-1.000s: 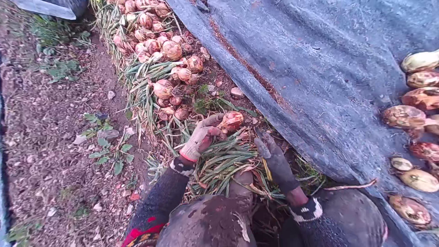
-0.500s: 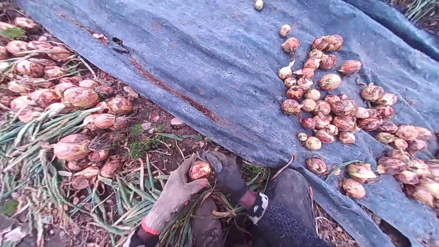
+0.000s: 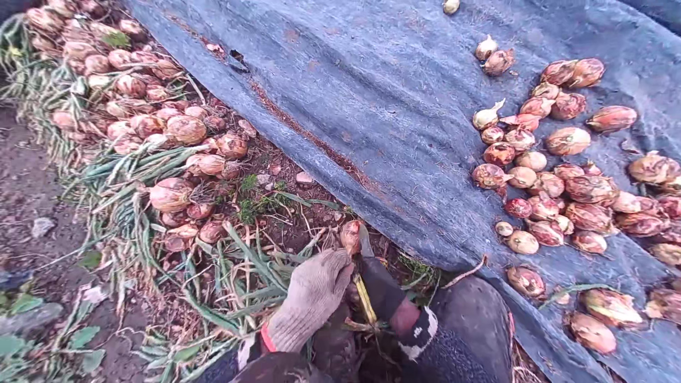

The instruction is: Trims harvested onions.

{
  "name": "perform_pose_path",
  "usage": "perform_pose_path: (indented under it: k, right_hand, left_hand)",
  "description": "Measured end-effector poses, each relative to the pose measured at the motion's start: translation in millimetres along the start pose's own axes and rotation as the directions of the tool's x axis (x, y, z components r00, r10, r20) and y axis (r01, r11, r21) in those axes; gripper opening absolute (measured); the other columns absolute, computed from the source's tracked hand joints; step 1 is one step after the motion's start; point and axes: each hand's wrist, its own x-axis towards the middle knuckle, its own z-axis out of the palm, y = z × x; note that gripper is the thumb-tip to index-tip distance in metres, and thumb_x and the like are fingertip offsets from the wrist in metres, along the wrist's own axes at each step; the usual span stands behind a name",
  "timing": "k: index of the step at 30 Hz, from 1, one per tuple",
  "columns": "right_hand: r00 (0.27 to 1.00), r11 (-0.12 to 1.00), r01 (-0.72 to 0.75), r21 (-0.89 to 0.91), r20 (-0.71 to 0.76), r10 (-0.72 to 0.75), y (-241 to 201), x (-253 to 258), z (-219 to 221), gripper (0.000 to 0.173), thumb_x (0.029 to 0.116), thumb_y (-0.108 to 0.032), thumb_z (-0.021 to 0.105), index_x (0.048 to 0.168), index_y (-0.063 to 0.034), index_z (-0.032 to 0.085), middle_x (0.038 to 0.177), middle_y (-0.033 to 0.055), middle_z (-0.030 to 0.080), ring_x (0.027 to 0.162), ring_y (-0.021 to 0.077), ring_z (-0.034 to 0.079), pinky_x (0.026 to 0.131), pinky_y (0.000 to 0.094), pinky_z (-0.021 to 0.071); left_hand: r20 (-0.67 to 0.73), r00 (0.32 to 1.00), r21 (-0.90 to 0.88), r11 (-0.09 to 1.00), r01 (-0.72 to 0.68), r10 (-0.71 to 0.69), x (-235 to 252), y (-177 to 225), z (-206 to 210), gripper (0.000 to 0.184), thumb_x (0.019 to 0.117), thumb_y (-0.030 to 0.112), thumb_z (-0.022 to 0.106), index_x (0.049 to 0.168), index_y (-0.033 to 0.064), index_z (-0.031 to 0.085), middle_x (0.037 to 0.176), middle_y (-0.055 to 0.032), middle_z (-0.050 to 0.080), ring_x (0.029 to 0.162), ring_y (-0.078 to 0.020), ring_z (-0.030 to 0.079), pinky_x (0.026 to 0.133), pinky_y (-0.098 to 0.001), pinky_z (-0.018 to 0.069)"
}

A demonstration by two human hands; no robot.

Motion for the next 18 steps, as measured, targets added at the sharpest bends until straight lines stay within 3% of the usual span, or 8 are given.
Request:
perform_pose_path:
  k: [2,4,7,10,13,16,18]
  right_hand:
    - [0.997,0.987,-0.076,0.145,0.028,0.073,-2,2,-12,0.075,0.0963,-0.079,0.018,0.092,-0.0157,0.057,0.06,0.0017,0.053,0.046,0.0128,0.053,0.042,0.0284,0.0482]
    - [0.989,0.96,-0.031,0.277,0.151,-0.012,-11,-2,-18,0.079,0.0959,-0.079,0.019,0.083,-0.0142,0.062,0.06,0.0001,0.056,0.046,0.0106,0.055,0.041,0.0257,0.0491]
    - [0.921,0.924,0.145,0.353,0.294,-0.257,-38,-22,-15,0.069,0.0926,-0.076,0.045,0.097,-0.0112,0.068,0.069,0.0008,0.059,0.053,0.0106,0.059,0.047,0.0258,0.0518]
    - [0.844,0.879,0.313,0.359,0.319,-0.43,-59,-52,2,0.06,0.0944,-0.068,0.051,0.1,-0.0116,0.069,0.074,0.0002,0.062,0.059,0.0095,0.062,0.052,0.0236,0.0527]
    - [0.775,0.858,0.348,0.378,0.398,-0.49,-67,-56,7,0.058,0.0967,-0.064,0.05,0.103,-0.0093,0.069,0.08,0.0012,0.065,0.064,0.0109,0.064,0.056,0.0246,0.054]
    - [0.797,0.883,0.282,0.376,0.421,-0.434,-74,-29,-4,0.054,0.0938,-0.062,0.057,0.102,-0.0106,0.07,0.075,0.0009,0.066,0.061,0.0115,0.067,0.054,0.0254,0.0563]
    - [0.834,0.905,0.314,0.287,0.371,-0.407,-82,-13,-20,0.059,0.0915,-0.067,0.058,0.113,-0.0129,0.069,0.075,0.0009,0.066,0.059,0.0112,0.066,0.051,0.026,0.0567]
  left_hand:
    - [0.056,0.998,-0.059,0.998,-0.038,0.041,5,2,3,0.031,0.1051,0.042,0.05,0.113,0.0217,0.073,0.108,0.0028,0.073,0.097,-0.0118,0.071,0.079,-0.0383,0.0617]
    - [0.066,0.996,-0.145,0.988,-0.056,0.066,15,-1,-3,0.031,0.1064,0.037,0.05,0.119,0.0194,0.072,0.112,-0.001,0.073,0.103,-0.0148,0.071,0.083,-0.0405,0.0608]
    - [-0.11,0.987,-0.202,0.97,-0.135,0.114,48,-6,-18,0.025,0.105,0.032,0.056,0.114,0.0175,0.074,0.107,-0.0018,0.073,0.097,-0.0146,0.071,0.079,-0.0381,0.0605]
    - [-0.258,0.949,-0.228,0.943,-0.241,0.18,72,13,-49,0.022,0.103,0.027,0.061,0.112,0.0146,0.077,0.107,-0.0022,0.074,0.099,-0.0137,0.071,0.082,-0.0348,0.0599]
    - [-0.346,0.912,-0.207,0.93,-0.302,0.219,82,18,-58,0.02,0.1013,0.023,0.064,0.111,0.0122,0.077,0.105,-0.0037,0.075,0.096,-0.0144,0.071,0.078,-0.0332,0.0596]
    - [-0.25,0.946,-0.173,0.951,-0.255,0.208,90,7,-50,0.022,0.103,0.026,0.06,0.114,0.0147,0.076,0.106,-0.002,0.073,0.096,-0.0142,0.071,0.078,-0.0342,0.0594]
    - [-0.038,0.976,-0.358,0.909,-0.213,0.214,84,3,-47,0.023,0.103,0.026,0.06,0.115,0.0126,0.074,0.111,-0.002,0.073,0.105,-0.0133,0.069,0.09,-0.0362,0.0573]
